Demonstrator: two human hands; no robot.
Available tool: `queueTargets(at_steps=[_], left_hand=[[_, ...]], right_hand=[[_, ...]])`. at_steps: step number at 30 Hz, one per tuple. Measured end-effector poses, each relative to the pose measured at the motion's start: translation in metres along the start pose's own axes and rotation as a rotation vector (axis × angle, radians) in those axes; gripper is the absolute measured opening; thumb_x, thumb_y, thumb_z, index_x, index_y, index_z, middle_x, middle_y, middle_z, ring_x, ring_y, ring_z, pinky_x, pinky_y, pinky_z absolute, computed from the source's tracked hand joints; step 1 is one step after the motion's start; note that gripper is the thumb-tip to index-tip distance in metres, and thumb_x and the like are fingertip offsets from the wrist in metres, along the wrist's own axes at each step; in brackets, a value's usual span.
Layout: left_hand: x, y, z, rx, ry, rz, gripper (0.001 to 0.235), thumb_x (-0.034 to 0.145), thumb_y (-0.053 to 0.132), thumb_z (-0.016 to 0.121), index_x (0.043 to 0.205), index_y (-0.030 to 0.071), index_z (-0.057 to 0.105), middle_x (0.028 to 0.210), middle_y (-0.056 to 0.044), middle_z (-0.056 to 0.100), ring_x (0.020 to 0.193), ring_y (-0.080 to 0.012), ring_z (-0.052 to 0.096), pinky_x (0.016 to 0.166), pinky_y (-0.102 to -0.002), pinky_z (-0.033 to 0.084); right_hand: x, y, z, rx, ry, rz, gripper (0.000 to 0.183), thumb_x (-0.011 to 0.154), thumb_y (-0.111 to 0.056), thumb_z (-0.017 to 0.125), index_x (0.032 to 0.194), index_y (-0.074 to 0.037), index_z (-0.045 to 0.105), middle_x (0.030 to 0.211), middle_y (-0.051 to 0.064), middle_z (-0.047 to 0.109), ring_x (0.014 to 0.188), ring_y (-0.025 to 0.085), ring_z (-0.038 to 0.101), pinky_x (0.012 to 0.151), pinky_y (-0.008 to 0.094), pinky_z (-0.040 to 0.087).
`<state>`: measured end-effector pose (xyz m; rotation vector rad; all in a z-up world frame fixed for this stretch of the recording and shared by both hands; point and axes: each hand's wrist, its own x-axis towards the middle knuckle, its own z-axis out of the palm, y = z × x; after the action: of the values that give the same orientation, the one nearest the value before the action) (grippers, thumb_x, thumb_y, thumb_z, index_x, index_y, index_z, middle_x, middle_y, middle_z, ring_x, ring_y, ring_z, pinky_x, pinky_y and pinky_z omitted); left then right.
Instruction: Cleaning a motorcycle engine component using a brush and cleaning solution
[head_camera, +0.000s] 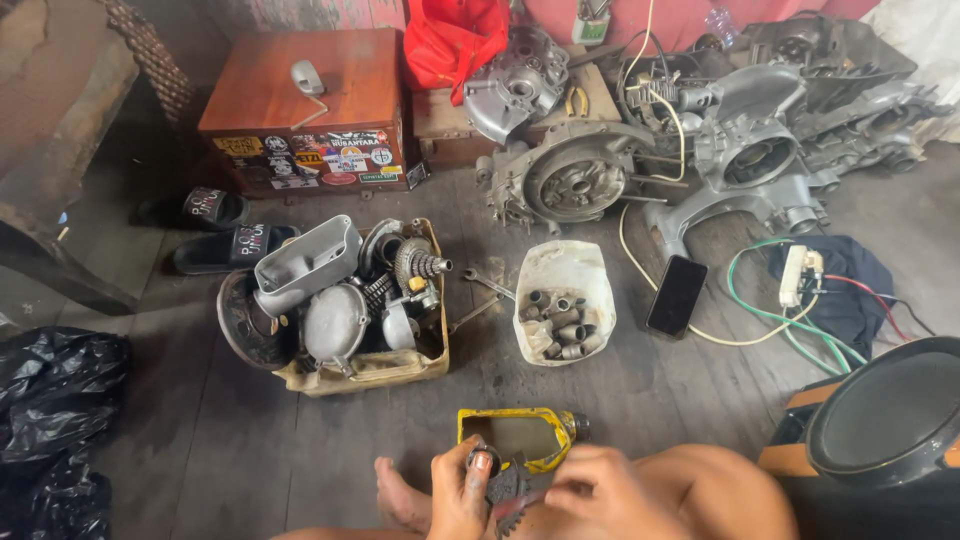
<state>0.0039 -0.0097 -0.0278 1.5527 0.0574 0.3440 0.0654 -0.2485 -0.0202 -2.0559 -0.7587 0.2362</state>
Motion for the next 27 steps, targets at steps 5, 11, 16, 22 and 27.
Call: queueTargets(at_steps=[5, 11, 16, 22, 27], left_hand=[[-0.001, 0.006, -0.002, -0.028, 0.015, 0.01, 0.049, 0.093, 0.043, 0.057, 0.066, 0.003, 0.057, 0.059, -0.004, 0.053, 0.056, -0.0152, 0.042, 0.054, -0.031, 0.038], [0.005, -0.015, -0.004, 0.003, 0.056, -0.012, 0.045, 0.089, 0.043, 0.056, 0.07, 0.003, 0.057, 0.061, -0.003, 0.05, 0.059, -0.0144, 0.038, 0.053, -0.033, 0.035], [0.009, 0.0, -0.004, -0.054, 0.106, 0.015, 0.052, 0.094, 0.047, 0.054, 0.072, 0.0, 0.055, 0.065, -0.003, 0.048, 0.063, -0.0145, 0.037, 0.058, -0.03, 0.034], [0.016, 0.001, -0.004, -0.045, 0.12, 0.093, 0.055, 0.096, 0.058, 0.051, 0.063, 0.014, 0.055, 0.049, 0.0, 0.038, 0.053, -0.008, 0.037, 0.044, -0.029, 0.035], [0.017, 0.008, -0.005, -0.056, 0.088, 0.083, 0.055, 0.095, 0.059, 0.052, 0.061, 0.015, 0.055, 0.047, 0.0, 0.037, 0.05, -0.0079, 0.036, 0.043, -0.028, 0.034]], right_hand=[[0.006, -0.035, -0.017, -0.139, 0.066, 0.219, 0.011, 0.077, -0.024, 0.082, 0.079, -0.013, 0.083, 0.068, -0.003, 0.072, 0.055, 0.012, 0.063, 0.052, 0.026, 0.047], [0.002, -0.001, -0.003, -0.106, 0.122, 0.117, 0.017, 0.072, -0.03, 0.083, 0.07, -0.014, 0.078, 0.068, 0.0, 0.073, 0.061, 0.019, 0.066, 0.06, 0.031, 0.052], [0.008, -0.069, -0.009, 0.028, -0.036, -0.024, 0.01, 0.075, -0.012, 0.082, 0.077, -0.006, 0.074, 0.072, 0.001, 0.068, 0.061, 0.015, 0.056, 0.055, 0.027, 0.045], [0.009, -0.028, -0.017, -0.144, 0.146, -0.05, 0.017, 0.084, -0.03, 0.08, 0.077, -0.015, 0.075, 0.065, 0.004, 0.066, 0.061, 0.026, 0.067, 0.059, 0.034, 0.053], [0.01, -0.039, -0.011, -0.098, 0.123, -0.079, 0.018, 0.085, -0.032, 0.08, 0.077, -0.015, 0.076, 0.065, 0.004, 0.065, 0.062, 0.026, 0.068, 0.059, 0.035, 0.054]])
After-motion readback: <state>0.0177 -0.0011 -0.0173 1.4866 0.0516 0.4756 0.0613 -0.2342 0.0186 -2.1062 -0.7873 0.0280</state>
